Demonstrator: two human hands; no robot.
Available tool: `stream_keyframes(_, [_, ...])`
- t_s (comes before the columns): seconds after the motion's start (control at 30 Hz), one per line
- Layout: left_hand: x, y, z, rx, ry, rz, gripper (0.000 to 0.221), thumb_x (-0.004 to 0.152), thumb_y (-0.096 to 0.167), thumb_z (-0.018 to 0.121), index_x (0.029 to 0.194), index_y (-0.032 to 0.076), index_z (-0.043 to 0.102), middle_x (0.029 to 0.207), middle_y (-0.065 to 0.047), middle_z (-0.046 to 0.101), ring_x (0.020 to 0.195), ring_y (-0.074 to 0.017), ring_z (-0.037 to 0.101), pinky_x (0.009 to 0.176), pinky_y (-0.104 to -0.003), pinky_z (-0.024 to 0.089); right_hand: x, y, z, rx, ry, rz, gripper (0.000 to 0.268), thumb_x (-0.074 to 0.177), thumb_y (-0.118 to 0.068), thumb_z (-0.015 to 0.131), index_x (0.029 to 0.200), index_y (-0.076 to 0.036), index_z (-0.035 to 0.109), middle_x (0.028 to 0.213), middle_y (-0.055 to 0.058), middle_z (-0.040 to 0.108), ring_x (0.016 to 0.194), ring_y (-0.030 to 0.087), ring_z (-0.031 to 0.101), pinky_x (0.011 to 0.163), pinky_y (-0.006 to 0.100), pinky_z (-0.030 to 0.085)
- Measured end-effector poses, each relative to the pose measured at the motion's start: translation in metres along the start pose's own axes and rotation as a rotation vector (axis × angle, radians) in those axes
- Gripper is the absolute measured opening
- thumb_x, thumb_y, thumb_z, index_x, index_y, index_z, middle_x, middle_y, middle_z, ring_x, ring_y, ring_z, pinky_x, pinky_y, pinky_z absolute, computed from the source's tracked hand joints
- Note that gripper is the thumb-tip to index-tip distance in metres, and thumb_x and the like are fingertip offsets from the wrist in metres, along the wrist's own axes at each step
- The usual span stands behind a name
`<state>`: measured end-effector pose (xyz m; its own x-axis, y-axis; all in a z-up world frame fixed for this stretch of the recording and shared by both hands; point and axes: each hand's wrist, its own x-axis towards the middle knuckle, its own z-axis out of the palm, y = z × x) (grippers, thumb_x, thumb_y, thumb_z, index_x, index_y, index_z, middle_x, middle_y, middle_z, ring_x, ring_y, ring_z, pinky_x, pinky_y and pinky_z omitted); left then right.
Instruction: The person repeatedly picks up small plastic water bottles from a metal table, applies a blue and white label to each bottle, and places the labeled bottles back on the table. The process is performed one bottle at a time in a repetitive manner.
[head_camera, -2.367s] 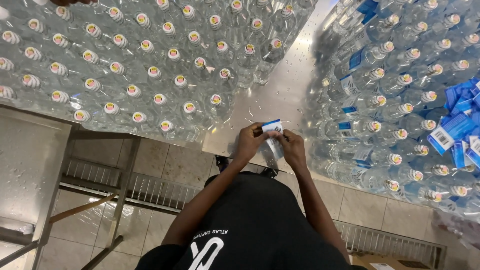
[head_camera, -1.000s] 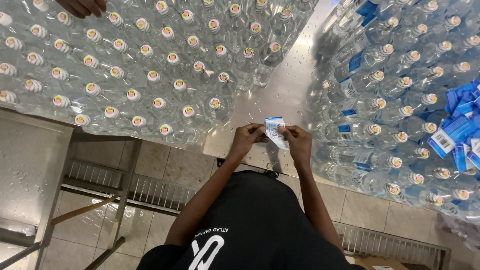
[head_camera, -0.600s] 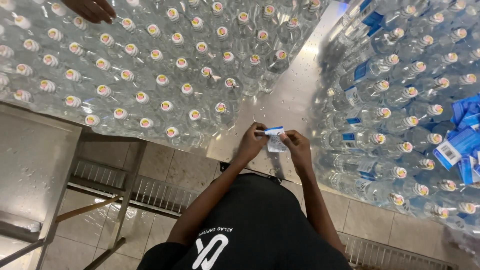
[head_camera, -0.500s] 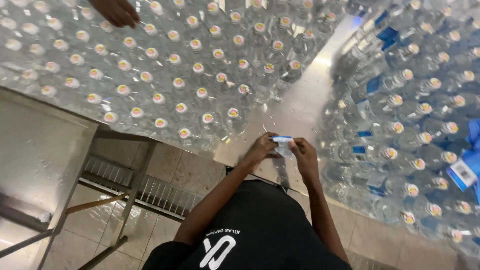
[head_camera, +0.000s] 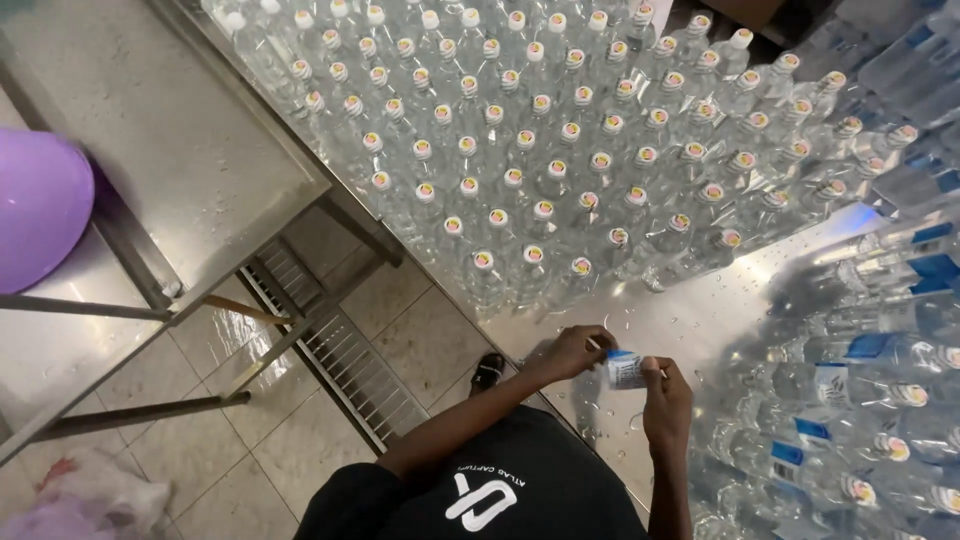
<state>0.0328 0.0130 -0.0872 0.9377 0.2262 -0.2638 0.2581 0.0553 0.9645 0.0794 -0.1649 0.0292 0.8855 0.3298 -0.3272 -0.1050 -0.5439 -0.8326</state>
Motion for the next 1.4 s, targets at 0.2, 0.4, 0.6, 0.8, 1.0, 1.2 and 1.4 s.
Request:
stream_keyframes(0.2, [-0.001, 0.013, 0.001, -0.316, 0.002, -0.020, 0.025, 0.102, 0.007, 0.069, 0.126, 0.008, 0.073, 0.125, -0.014, 0.075, 0.108, -0.0317, 0.075, 0.080, -0.040, 0.066, -0.008, 0.000, -0.004, 0.018, -0.077, -0.067, 0.037, 0.103, -0.039, 0.068, 0.117, -0.006, 0.076, 0.104, 0.014, 0.086, 0.094, 0.028, 0.080, 0.079, 0.039, 0.062])
stream_keyframes(0.4, [0.000, -0.018, 0.007, -0.067, -0.071, 0.103, 0.042, 0.092, -0.001, 0.077, 0.132, 0.010, 0.077, 0.123, -0.016, 0.080, 0.111, -0.0297, 0.078, 0.094, -0.042, 0.065, -0.009, 0.020, -0.002, 0.255, -0.149, -0.173, 0.034, 0.113, -0.032, 0.066, 0.115, 0.000, 0.076, 0.098, 0.027, 0.078, 0.104, 0.035, 0.072, 0.100, 0.060, 0.055])
stream_keyframes(0.6, [-0.026, 0.017, -0.012, -0.482, -0.371, 0.199, 0.064, 0.085, 0.008, 0.068, 0.149, 0.004, 0.063, 0.124, -0.011, 0.076, 0.117, -0.0166, 0.067, 0.098, -0.031, 0.055, -0.008, 0.045, 0.000, 0.337, -0.118, -0.176, 0.033, 0.111, -0.034, 0.071, 0.109, -0.002, 0.080, 0.092, 0.013, 0.073, 0.096, 0.023, 0.064, 0.094, 0.048, 0.055])
stream_keyframes(0.8, [-0.076, 0.094, -0.042, -0.463, -0.547, 0.267, 0.098, 0.088, 0.009, 0.087, 0.171, 0.009, 0.035, 0.125, -0.005, 0.055, 0.120, -0.0147, 0.049, 0.112, -0.030, 0.039, 0.001, 0.048, 0.012, 0.548, -0.172, -0.126, 0.029, 0.112, -0.028, 0.069, 0.099, -0.003, 0.076, 0.081, 0.006, 0.061, 0.078, 0.014, 0.055, 0.073, 0.033, 0.049])
stream_keyframes(1.0, [-0.068, 0.080, -0.053, -0.590, -0.456, 0.224, 0.074, 0.097, 0.000, 0.082, 0.162, -0.001, 0.047, 0.098, -0.011, 0.068, 0.093, -0.0152, 0.069, 0.088, -0.030, 0.055, 0.005, 0.016, 0.036, 0.740, -0.336, -0.051, 0.025, 0.106, -0.028, 0.074, 0.105, -0.003, 0.072, 0.082, 0.008, 0.068, 0.071, 0.013, 0.067, 0.066, 0.028, 0.057])
stream_keyframes(1.2, [-0.076, 0.051, -0.065, -0.607, -0.271, 0.148, 0.049, 0.093, -0.002, 0.084, 0.138, 0.001, 0.065, 0.107, -0.010, 0.074, 0.102, -0.0137, 0.071, 0.087, -0.027, 0.059, 0.047, 0.001, 0.091, 0.268, -0.178, -0.264, 0.066, 0.096, 0.002, 0.076, 0.156, -0.002, 0.048, 0.140, 0.028, 0.063, 0.134, 0.046, 0.062, 0.113, 0.053, 0.052])
stream_keyframes(1.4, [-0.110, 0.062, -0.083, -0.856, -0.284, -0.028, 0.042, 0.108, 0.011, 0.059, 0.147, -0.005, 0.064, 0.122, -0.010, 0.079, 0.090, -0.0068, 0.080, 0.049, -0.006, 0.047, 0.091, 0.036, 0.192, -0.113, 0.141, -0.471, 0.116, 0.085, -0.041, 0.095, 0.165, 0.005, 0.025, 0.151, 0.027, 0.035, 0.146, 0.047, 0.045, 0.131, 0.054, 0.037])
